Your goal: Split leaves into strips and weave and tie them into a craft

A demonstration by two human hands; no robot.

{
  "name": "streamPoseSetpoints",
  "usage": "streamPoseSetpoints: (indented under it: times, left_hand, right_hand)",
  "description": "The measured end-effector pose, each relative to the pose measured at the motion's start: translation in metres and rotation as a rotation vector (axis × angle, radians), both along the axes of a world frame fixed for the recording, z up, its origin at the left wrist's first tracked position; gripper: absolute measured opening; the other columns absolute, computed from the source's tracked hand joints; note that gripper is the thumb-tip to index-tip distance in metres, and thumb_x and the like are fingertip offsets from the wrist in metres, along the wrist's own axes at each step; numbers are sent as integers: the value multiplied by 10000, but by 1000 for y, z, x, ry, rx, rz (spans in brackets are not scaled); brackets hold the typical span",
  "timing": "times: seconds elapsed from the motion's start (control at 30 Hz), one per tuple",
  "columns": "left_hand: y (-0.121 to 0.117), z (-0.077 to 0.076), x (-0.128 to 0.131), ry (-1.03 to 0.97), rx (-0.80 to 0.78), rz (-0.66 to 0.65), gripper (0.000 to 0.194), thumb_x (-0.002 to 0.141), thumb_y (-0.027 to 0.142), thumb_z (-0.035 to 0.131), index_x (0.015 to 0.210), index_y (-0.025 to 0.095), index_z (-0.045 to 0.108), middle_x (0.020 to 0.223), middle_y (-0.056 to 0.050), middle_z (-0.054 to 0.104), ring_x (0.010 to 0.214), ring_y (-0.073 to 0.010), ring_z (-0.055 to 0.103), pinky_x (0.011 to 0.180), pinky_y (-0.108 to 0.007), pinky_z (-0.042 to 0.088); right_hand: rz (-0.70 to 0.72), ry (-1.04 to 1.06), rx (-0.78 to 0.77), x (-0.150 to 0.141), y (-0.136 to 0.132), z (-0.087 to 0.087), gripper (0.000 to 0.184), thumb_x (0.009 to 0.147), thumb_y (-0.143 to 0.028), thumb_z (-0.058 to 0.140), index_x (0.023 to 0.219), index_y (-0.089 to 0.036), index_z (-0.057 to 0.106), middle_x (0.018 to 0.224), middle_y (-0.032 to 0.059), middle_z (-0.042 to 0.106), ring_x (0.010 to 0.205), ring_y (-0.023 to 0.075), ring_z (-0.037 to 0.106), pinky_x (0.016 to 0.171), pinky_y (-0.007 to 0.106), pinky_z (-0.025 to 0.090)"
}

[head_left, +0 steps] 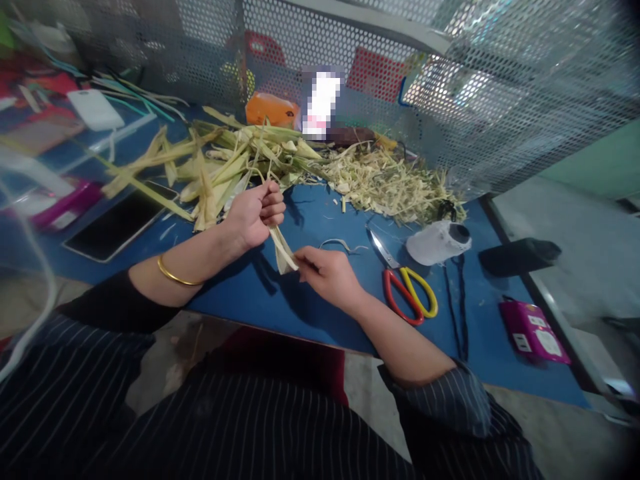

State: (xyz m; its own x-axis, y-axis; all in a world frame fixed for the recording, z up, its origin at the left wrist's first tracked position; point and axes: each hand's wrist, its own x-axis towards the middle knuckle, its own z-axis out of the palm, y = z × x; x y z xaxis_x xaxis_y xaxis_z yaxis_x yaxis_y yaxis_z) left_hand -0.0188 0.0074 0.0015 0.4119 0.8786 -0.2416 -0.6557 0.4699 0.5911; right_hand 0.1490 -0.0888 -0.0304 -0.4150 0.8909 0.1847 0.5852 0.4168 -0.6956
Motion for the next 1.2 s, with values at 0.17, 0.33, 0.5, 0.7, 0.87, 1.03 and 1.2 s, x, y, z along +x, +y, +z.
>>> streamPoseSetpoints:
  times: [0.17, 0.33, 0.5, 0.7, 0.87, 1.03, 1.2]
  left_hand:
    - [3, 2, -2, 30, 11, 6, 346, 986, 193, 351, 642, 180, 388, 464, 89, 234, 315, -42, 225, 312, -179, 150]
    - [0, 3, 0, 26, 36, -33, 329, 982, 192, 365, 656, 177, 405, 465, 91, 227, 319, -42, 231, 315, -179, 150]
    - [-5, 3, 5, 20, 74, -15, 321, 972, 191, 391, 652, 175, 408, 470, 89, 240, 324, -38, 243, 326, -179, 163]
    - [-5, 2, 6, 22, 79, 1, 331, 985, 230, 385, 660, 178, 422, 471, 86, 251, 325, -40, 239, 325, -181, 174]
    - [-5, 1, 7, 29, 91, -7, 318, 980, 214, 385, 666, 177, 426, 471, 87, 252, 328, -44, 235, 325, -185, 170]
    - [-15, 1, 15, 67, 103, 17, 293, 948, 168, 428, 655, 176, 417, 473, 88, 241, 332, -38, 233, 330, -168, 161]
    - [-25, -4, 23, 44, 129, -36, 293, 958, 196, 434, 666, 170, 451, 489, 86, 246, 335, -32, 237, 335, -155, 158]
  right_hand:
    - [23, 142, -157, 5, 0, 2, 259, 962, -319, 445, 908, -175, 654, 707, -7, 677, 569, 88, 623, 609, 211, 460]
    - [-187, 201, -94, 7, 1, 7, 385, 974, -441, 398, 879, -177, 662, 657, -13, 613, 500, 81, 566, 583, 225, 446]
    - [-74, 58, -59, -1, 0, 4, 172, 915, -274, 526, 835, -195, 656, 610, -25, 612, 547, 100, 563, 595, 225, 415]
    - [-80, 10, -13, -4, -2, 3, 202, 883, -201, 506, 694, -190, 576, 545, -25, 572, 537, 106, 532, 571, 223, 384]
    - [-64, 32, -54, -2, -3, 7, 214, 894, -207, 488, 699, -187, 574, 586, -20, 579, 552, 101, 544, 590, 225, 400]
    - [-198, 210, -141, -4, -2, 4, 340, 963, -451, 402, 1002, -195, 621, 843, 29, 677, 634, 114, 612, 621, 250, 458]
    - [-178, 217, -193, -11, -2, -5, 213, 897, -379, 542, 991, -192, 582, 777, 10, 668, 670, 133, 612, 618, 255, 468]
